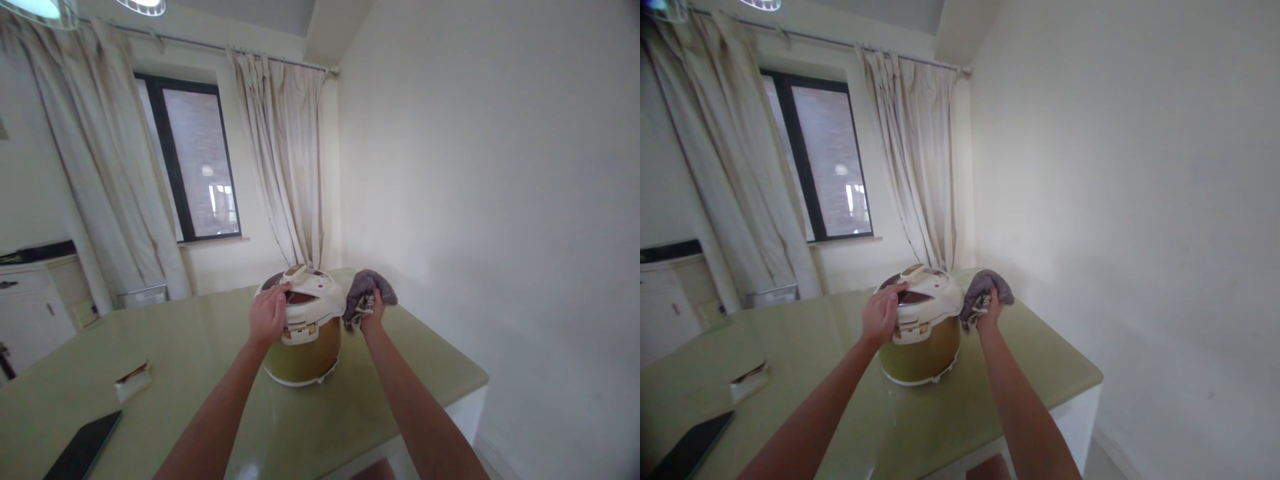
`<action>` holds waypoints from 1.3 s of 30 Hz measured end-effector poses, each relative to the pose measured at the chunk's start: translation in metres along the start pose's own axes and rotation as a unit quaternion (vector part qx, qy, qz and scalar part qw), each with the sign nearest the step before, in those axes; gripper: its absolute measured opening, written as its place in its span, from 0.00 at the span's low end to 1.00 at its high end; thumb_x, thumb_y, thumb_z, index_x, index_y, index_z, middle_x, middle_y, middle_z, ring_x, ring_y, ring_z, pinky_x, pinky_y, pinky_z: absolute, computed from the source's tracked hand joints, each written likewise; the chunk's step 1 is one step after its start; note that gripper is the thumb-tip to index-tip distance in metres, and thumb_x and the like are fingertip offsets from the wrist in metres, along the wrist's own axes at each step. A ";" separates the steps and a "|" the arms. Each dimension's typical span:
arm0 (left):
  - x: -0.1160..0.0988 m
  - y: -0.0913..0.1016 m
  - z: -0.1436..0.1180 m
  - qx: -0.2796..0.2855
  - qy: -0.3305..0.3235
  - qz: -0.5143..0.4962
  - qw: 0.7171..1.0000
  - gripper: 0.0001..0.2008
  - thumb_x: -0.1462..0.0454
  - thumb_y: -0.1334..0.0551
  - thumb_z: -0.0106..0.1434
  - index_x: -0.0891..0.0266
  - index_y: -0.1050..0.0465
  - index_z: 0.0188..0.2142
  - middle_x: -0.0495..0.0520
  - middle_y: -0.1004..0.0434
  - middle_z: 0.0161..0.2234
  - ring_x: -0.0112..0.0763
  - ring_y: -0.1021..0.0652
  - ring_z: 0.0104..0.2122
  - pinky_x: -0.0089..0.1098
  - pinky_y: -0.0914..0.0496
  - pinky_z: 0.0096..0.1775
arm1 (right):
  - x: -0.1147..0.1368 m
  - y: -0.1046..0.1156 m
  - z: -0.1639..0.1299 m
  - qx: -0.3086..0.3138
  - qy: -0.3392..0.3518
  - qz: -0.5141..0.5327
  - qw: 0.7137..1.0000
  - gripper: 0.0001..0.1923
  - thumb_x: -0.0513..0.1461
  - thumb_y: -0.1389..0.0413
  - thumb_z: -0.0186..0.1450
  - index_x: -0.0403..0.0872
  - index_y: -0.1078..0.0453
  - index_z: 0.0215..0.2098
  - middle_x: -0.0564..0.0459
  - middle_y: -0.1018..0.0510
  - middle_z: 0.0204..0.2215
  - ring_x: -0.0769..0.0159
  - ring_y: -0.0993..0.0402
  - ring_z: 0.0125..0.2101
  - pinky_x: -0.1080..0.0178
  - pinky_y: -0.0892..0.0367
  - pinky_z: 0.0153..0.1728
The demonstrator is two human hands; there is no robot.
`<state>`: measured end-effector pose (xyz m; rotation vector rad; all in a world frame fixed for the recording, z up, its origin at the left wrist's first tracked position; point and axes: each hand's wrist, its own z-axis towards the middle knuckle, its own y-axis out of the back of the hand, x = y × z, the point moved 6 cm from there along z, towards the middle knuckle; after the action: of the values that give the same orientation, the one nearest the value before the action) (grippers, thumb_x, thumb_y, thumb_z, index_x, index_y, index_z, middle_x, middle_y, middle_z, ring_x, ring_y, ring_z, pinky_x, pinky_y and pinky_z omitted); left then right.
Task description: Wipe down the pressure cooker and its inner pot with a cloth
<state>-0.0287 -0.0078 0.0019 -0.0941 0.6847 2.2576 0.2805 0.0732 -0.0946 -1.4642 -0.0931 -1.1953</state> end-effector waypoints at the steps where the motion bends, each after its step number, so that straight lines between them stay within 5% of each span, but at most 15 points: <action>1: 0.000 0.000 0.000 0.001 0.000 0.002 1.000 0.25 0.56 0.56 0.79 0.57 0.21 0.52 0.56 0.17 0.54 0.41 0.20 0.56 0.45 0.29 0.55 | 0.007 -0.010 0.003 0.017 -0.003 -0.006 1.000 0.22 0.55 0.37 0.54 0.48 0.24 0.38 0.51 0.15 0.34 0.54 0.17 0.40 0.53 0.21 0.43; 5: 0.000 0.000 0.000 -0.001 0.000 0.008 1.000 0.24 0.57 0.56 0.78 0.57 0.22 0.52 0.56 0.16 0.54 0.42 0.20 0.55 0.45 0.29 0.55 | 0.045 -0.042 -0.019 0.148 0.070 -0.157 0.974 0.17 0.47 0.33 0.53 0.49 0.22 0.39 0.49 0.16 0.40 0.53 0.20 0.46 0.50 0.27 0.55; 9: 0.001 0.000 0.007 0.006 0.017 0.016 1.000 0.21 0.57 0.52 0.76 0.57 0.21 0.50 0.57 0.16 0.52 0.43 0.19 0.53 0.45 0.28 0.55 | 0.079 -0.044 -0.080 0.275 0.258 -0.316 0.871 0.20 0.43 0.33 0.54 0.51 0.21 0.46 0.48 0.22 0.48 0.53 0.25 0.51 0.49 0.31 0.58; 11: -0.002 -0.001 0.009 0.010 0.043 0.019 0.999 0.18 0.57 0.48 0.73 0.58 0.20 0.48 0.57 0.15 0.50 0.45 0.19 0.51 0.46 0.27 0.55 | 0.082 -0.044 -0.095 0.316 0.298 -0.359 0.826 0.25 0.42 0.32 0.53 0.51 0.22 0.50 0.47 0.25 0.51 0.52 0.26 0.53 0.49 0.30 0.57; 12: -0.005 -0.002 0.007 0.011 0.058 0.022 0.998 0.17 0.58 0.47 0.72 0.58 0.20 0.48 0.58 0.15 0.50 0.46 0.18 0.50 0.47 0.27 0.55 | 0.081 -0.045 -0.092 0.309 0.296 -0.364 0.827 0.26 0.42 0.32 0.53 0.52 0.22 0.51 0.47 0.25 0.51 0.52 0.26 0.53 0.49 0.31 0.57; 14: -0.020 -0.004 -0.001 0.009 0.071 0.044 0.996 0.17 0.59 0.46 0.71 0.58 0.20 0.50 0.60 0.16 0.52 0.49 0.20 0.53 0.51 0.28 0.58 | 0.074 -0.047 -0.066 0.238 0.239 -0.331 0.881 0.23 0.42 0.33 0.54 0.51 0.22 0.49 0.49 0.22 0.49 0.53 0.25 0.52 0.49 0.32 0.59; 16: -0.044 -0.009 -0.014 0.006 0.048 0.080 0.996 0.18 0.57 0.43 0.71 0.56 0.23 0.55 0.61 0.20 0.59 0.53 0.24 0.60 0.58 0.35 0.64 | 0.055 -0.044 -0.031 0.135 0.117 -0.251 0.951 0.19 0.44 0.33 0.54 0.50 0.22 0.43 0.51 0.18 0.43 0.54 0.23 0.50 0.49 0.32 0.60; 18: -0.069 -0.018 -0.029 0.014 -0.001 0.100 0.995 0.22 0.54 0.38 0.69 0.54 0.26 0.60 0.59 0.25 0.64 0.57 0.29 0.65 0.62 0.44 0.68 | 0.033 -0.043 -0.008 0.082 0.027 -0.183 0.979 0.18 0.48 0.33 0.54 0.49 0.22 0.40 0.51 0.17 0.40 0.54 0.22 0.49 0.49 0.30 0.59; 22: -0.086 -0.032 -0.042 0.008 -0.039 0.118 0.992 0.21 0.58 0.38 0.70 0.52 0.27 0.62 0.57 0.27 0.66 0.57 0.31 0.66 0.62 0.45 0.68 | -0.009 -0.015 -0.023 0.076 -0.019 -0.156 0.985 0.28 0.60 0.38 0.56 0.47 0.23 0.42 0.48 0.15 0.39 0.53 0.19 0.47 0.50 0.24 0.51; 27: -0.079 -0.035 -0.040 -0.010 -0.052 0.129 0.990 0.21 0.63 0.40 0.70 0.52 0.26 0.61 0.57 0.26 0.65 0.53 0.27 0.64 0.61 0.44 0.67 | -0.076 0.063 -0.110 -0.004 -0.036 -0.295 0.955 0.30 0.60 0.42 0.61 0.48 0.23 0.49 0.41 0.17 0.48 0.45 0.23 0.57 0.46 0.28 0.57; 31: -0.077 -0.031 -0.040 0.007 -0.066 0.119 0.991 0.21 0.63 0.40 0.69 0.51 0.25 0.61 0.56 0.25 0.64 0.52 0.27 0.64 0.60 0.43 0.67 | -0.088 0.067 -0.154 0.001 0.093 -0.341 0.935 0.31 0.56 0.47 0.66 0.52 0.32 0.62 0.40 0.25 0.60 0.47 0.32 0.65 0.40 0.35 0.65; 34: -0.075 -0.026 -0.042 0.019 -0.082 0.119 0.989 0.21 0.63 0.39 0.69 0.51 0.25 0.60 0.56 0.24 0.64 0.52 0.26 0.63 0.60 0.41 0.66 | -0.068 0.050 -0.134 -0.015 0.112 -0.308 0.945 0.29 0.54 0.48 0.67 0.53 0.32 0.62 0.42 0.26 0.62 0.51 0.35 0.67 0.42 0.37 0.66; 39: -0.061 -0.001 -0.047 0.028 -0.155 0.092 0.983 0.23 0.61 0.37 0.67 0.47 0.27 0.62 0.55 0.23 0.62 0.49 0.25 0.62 0.56 0.36 0.65 | -0.030 0.022 -0.050 0.023 0.016 -0.193 0.981 0.26 0.54 0.40 0.61 0.51 0.23 0.53 0.47 0.18 0.54 0.54 0.27 0.60 0.51 0.30 0.60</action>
<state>0.0082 -0.0709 -0.0223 0.3546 0.6072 2.3559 0.2509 0.0442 -0.1411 -1.4234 -0.3939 -1.5171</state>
